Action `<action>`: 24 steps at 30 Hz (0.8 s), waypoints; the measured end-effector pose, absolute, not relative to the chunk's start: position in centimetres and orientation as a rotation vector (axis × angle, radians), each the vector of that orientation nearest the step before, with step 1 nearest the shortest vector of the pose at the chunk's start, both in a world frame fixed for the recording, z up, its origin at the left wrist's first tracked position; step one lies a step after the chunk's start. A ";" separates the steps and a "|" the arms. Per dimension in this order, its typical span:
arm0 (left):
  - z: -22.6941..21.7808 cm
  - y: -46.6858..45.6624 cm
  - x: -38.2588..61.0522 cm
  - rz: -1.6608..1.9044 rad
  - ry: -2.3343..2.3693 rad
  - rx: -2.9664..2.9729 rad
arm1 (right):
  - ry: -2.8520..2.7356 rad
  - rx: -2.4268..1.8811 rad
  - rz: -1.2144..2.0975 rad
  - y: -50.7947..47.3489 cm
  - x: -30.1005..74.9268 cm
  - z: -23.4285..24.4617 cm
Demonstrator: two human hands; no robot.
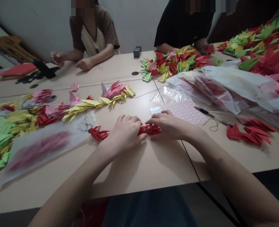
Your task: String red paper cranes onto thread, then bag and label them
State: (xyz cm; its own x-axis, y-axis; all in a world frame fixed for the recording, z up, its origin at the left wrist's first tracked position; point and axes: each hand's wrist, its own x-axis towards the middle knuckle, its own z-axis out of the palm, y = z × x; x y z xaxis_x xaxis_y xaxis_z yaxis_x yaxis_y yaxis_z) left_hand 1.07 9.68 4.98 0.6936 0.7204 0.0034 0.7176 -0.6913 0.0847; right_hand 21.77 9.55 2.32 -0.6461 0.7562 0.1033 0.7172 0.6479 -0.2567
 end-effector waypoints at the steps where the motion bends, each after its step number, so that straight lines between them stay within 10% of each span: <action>1: 4.7 9.8 1.3 0.043 1.202 2.823 | -2.665 -1.214 0.292 9.6 21.8 2.4; 24: 3.9 8.6 2.8 0.228 1.204 2.808 | -2.629 -1.466 0.459 9.9 22.6 4.4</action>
